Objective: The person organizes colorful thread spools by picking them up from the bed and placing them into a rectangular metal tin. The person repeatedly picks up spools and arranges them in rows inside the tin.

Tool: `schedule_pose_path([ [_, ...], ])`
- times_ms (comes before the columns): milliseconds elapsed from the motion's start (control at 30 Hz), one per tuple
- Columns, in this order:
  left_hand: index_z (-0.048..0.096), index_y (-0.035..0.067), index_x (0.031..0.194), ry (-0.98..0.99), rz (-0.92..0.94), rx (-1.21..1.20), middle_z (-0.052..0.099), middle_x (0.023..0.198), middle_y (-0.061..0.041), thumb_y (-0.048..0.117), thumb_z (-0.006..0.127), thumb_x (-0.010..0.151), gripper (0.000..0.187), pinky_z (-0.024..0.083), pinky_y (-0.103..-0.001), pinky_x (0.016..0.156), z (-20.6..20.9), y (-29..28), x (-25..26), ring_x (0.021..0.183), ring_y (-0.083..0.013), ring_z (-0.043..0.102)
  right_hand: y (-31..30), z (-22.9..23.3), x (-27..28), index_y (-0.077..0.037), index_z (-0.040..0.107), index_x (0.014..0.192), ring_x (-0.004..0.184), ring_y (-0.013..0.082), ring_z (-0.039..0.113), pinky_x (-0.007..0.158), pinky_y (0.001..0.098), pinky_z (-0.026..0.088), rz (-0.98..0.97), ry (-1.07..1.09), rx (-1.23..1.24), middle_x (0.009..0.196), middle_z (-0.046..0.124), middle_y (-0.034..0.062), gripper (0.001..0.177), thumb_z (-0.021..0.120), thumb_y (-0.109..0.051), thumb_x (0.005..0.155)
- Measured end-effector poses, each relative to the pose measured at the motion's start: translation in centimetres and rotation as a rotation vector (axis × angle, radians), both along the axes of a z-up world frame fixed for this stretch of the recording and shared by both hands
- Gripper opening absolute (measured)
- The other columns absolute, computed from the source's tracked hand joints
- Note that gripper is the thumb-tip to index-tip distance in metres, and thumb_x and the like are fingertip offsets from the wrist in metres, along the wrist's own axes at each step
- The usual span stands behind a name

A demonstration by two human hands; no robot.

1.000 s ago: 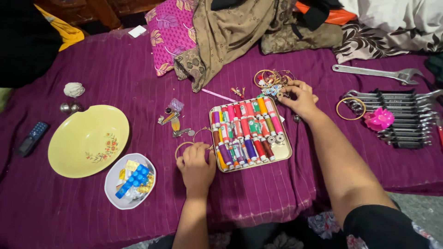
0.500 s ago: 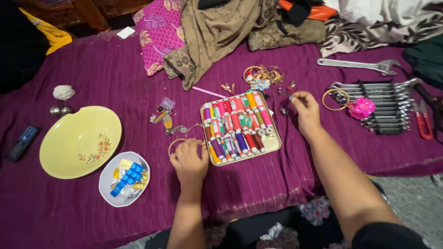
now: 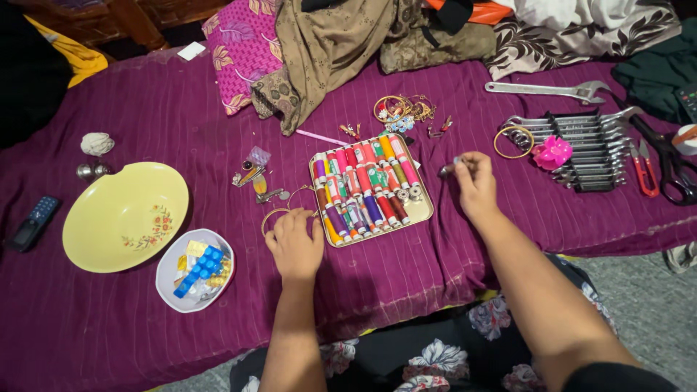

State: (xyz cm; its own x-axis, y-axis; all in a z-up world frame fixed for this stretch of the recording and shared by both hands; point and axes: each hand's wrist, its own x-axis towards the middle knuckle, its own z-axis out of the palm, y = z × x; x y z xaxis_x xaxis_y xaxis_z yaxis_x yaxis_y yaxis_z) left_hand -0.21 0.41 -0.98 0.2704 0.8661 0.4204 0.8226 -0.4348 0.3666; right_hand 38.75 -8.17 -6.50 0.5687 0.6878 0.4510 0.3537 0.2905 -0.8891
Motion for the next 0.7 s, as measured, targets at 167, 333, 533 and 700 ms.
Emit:
schedule_pose_path([
  [167,0.07,0.017,0.119,0.008,0.006,-0.003,0.064,0.133,0.0,0.036,0.063,0.094,0.032,0.029,-0.05,0.108,-0.1,0.0,0.0,0.13,-0.0218,0.051,-2.3,0.0,-0.5,-0.003,0.052,0.125,0.102,0.0132,0.065,0.094,0.0284,0.052,-0.043,0.116,0.067,0.109,0.066,0.0061,0.018,0.058,-0.012,0.11],
  [333,0.07,0.018,0.119,0.004,0.005,-0.009,0.064,0.133,0.0,0.036,0.062,0.094,0.032,0.03,-0.049,0.109,-0.1,0.0,0.0,0.131,-0.0218,0.051,-1.5,2.5,-2.1,-0.002,0.061,0.122,0.108,0.0147,0.063,0.097,0.0295,0.051,-0.125,-0.095,0.057,0.116,0.067,0.0093,0.019,0.066,-0.012,0.106],
  [533,0.07,0.018,0.119,0.009,0.022,-0.018,0.064,0.132,0.001,0.036,0.063,0.093,0.032,0.03,-0.05,0.109,-0.1,0.2,0.1,0.131,-0.0221,0.051,-0.6,3.9,-2.7,-0.004,0.065,0.111,0.094,0.0196,0.07,0.093,0.0371,0.049,-0.241,-0.469,-0.095,0.099,0.075,0.0092,0.019,0.073,-0.016,0.099],
  [700,0.07,0.018,0.118,-0.002,0.026,-0.051,0.064,0.132,0.001,0.036,0.063,0.093,0.032,0.03,-0.05,0.108,-0.1,0.4,0.1,0.131,-0.0221,0.051,-0.6,3.2,-2.1,-0.004,0.067,0.11,0.091,0.0221,0.068,0.084,0.0379,0.054,-0.276,-0.279,-0.071,0.099,0.07,0.0091,0.017,0.071,-0.016,0.099],
])
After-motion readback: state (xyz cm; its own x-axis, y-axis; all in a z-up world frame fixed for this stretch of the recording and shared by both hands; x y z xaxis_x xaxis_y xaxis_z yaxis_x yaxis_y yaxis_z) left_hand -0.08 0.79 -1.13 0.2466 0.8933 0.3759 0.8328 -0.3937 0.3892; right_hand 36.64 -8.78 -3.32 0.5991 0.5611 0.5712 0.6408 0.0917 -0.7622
